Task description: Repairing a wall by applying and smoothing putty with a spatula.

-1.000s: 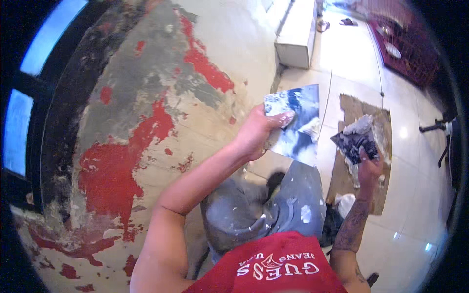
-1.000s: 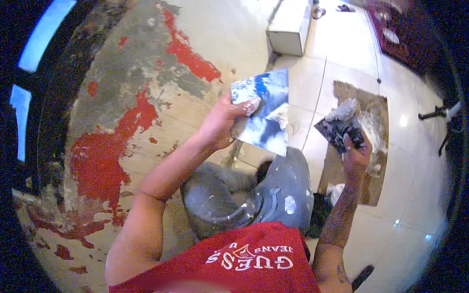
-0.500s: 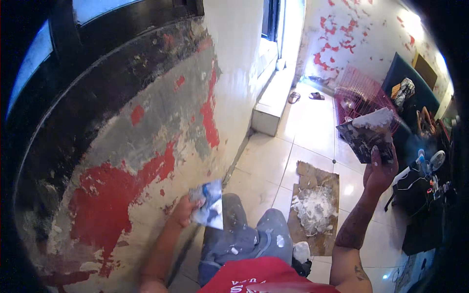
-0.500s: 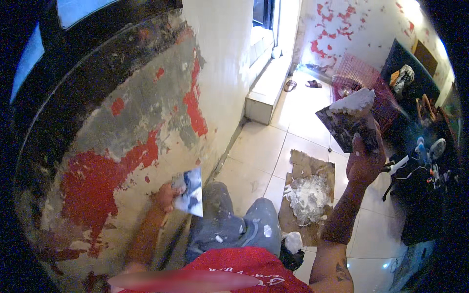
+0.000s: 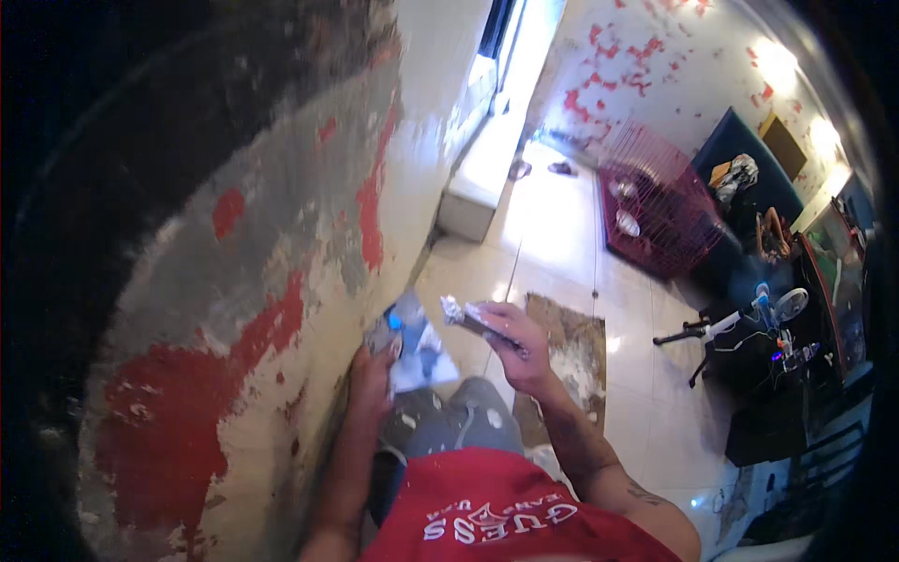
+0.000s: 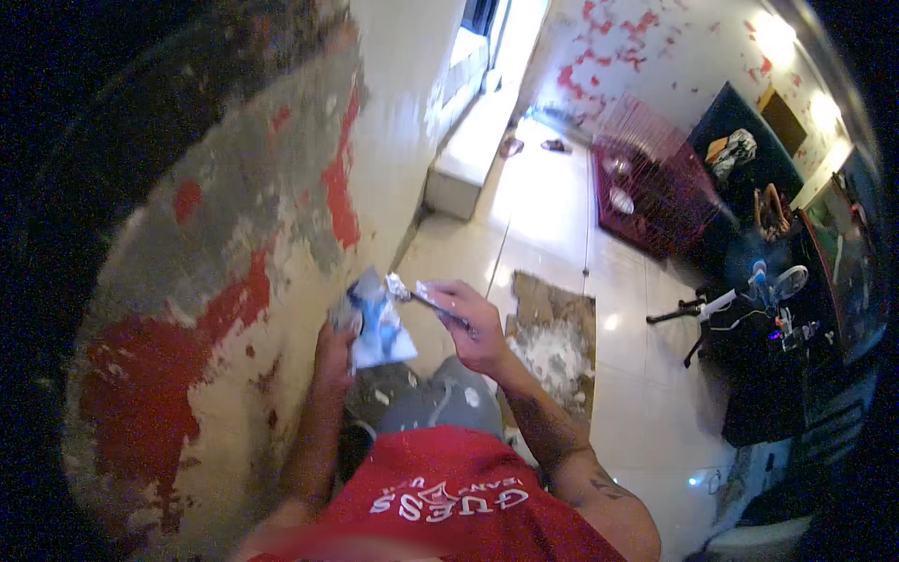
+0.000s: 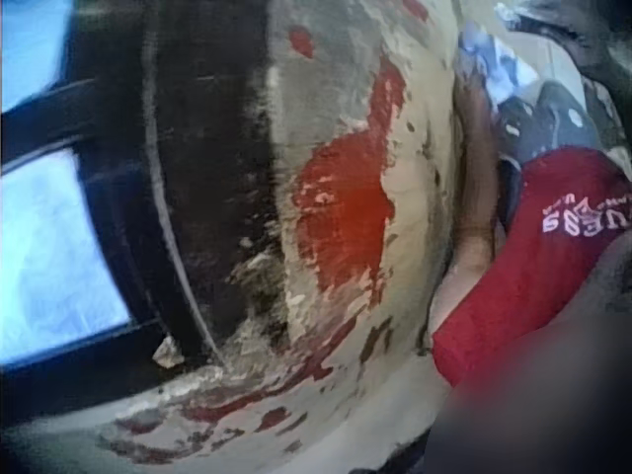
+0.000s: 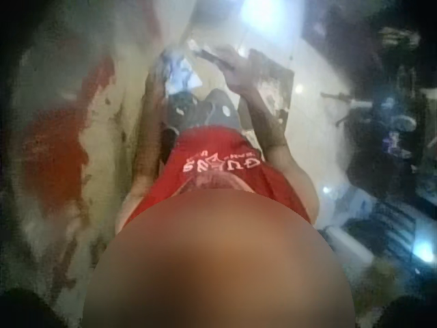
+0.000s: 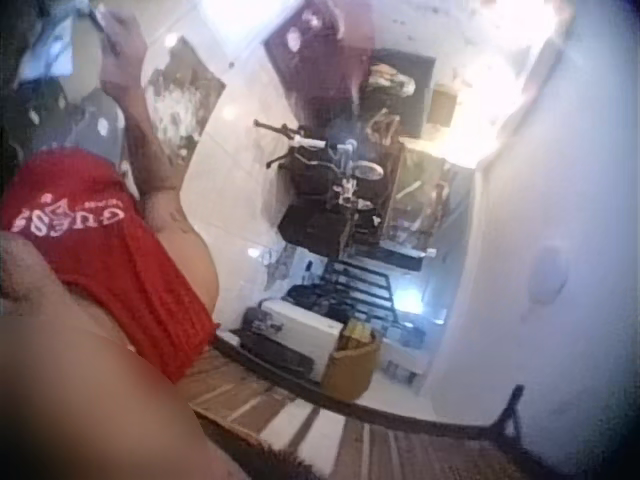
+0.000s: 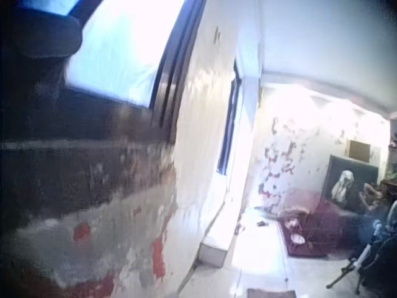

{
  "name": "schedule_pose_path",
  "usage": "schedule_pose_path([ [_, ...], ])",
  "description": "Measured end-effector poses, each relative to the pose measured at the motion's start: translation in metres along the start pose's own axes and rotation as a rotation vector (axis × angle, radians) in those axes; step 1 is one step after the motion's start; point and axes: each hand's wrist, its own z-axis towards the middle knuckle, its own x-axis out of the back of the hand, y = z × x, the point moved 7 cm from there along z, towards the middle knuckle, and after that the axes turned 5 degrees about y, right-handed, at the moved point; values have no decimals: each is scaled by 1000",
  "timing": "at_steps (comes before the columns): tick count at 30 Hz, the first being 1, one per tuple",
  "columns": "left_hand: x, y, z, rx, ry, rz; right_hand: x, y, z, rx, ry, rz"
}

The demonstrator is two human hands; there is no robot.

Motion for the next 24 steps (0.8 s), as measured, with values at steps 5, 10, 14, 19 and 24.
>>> schedule_pose_path([
  [5,-13,-8,4,126,-6,15,-22,2,-22,41,-140,-88],
  [10,-14,-13,8,100,-45,-137,-43,21,-37,74,-136,-97],
  [14,0,-21,6,92,-34,-160,-57,30,-45,105,-181,-216],
  [19,20,-18,-4,27,-29,-179,-70,55,-65,78,-269,-208],
  [24,38,-12,-5,47,28,-225,-44,131,-76,-231,-282,-231],
])
